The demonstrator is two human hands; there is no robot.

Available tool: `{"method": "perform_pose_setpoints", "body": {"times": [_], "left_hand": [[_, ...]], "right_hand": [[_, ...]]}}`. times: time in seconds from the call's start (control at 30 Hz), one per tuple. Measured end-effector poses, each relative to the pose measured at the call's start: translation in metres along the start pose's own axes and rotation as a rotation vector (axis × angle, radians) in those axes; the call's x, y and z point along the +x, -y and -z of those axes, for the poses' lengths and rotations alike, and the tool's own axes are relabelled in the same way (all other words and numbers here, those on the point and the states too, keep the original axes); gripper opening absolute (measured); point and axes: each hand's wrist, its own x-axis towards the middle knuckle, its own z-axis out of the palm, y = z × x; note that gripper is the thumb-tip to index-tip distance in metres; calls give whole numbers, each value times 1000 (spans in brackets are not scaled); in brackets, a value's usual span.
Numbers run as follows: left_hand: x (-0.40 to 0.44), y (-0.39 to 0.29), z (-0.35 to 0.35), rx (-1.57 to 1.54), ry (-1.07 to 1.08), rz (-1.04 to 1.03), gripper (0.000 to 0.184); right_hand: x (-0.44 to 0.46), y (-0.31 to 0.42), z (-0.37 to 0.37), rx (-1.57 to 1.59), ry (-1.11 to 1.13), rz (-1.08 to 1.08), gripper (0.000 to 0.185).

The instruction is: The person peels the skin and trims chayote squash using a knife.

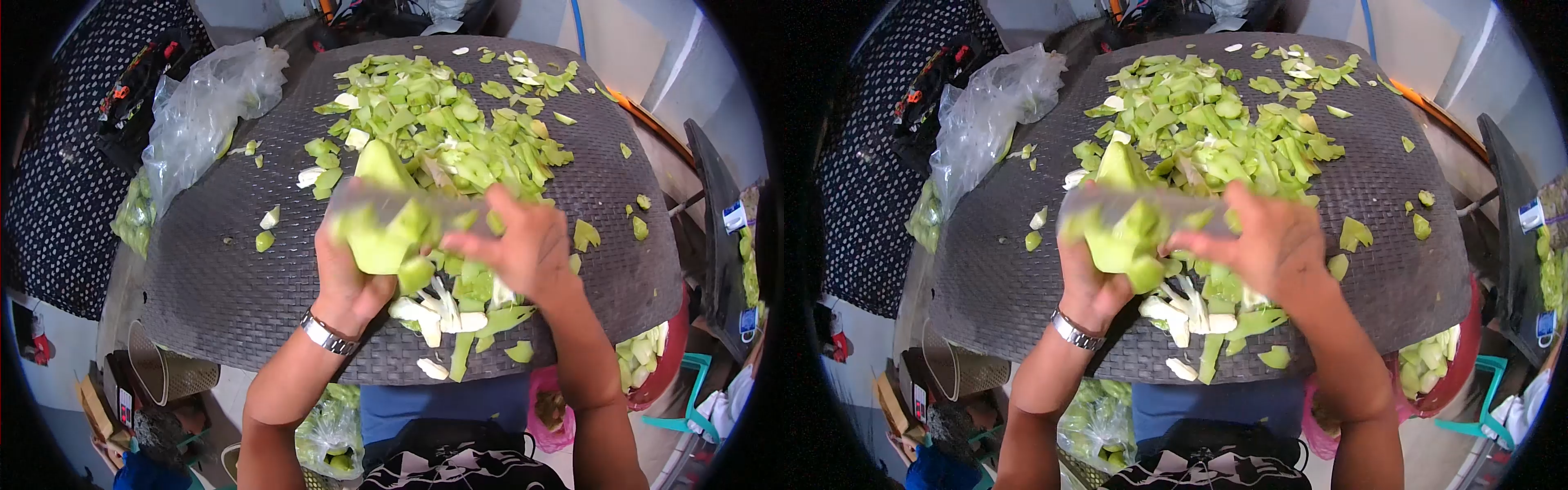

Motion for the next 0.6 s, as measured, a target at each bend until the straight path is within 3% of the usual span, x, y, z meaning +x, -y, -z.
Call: {"method": "perform_pose_setpoints", "body": {"times": [0.03,0.13,0.27,0.37,0.47,0.6], "left_hand": [[-7,-7,-8,9,55,48,50],[-8,-9,-15,62,34,6,53],[-6,-11,-26,38,-35,-17,59],[-2,-10,-23,102,-47,7,59],[2,-8,-6,-2,-12,110,59],[-9,-6,-16,124,118,46,56]], "right_hand": [[5,-5,6,-26,-9,-86,70],[17,-24,19,50,-35,-334,66],[13,-13,16,184,26,-348,62],[6,4,16,249,43,-236,63],[-4,8,5,169,53,159,66],[-14,16,-12,26,41,310,75]]}}
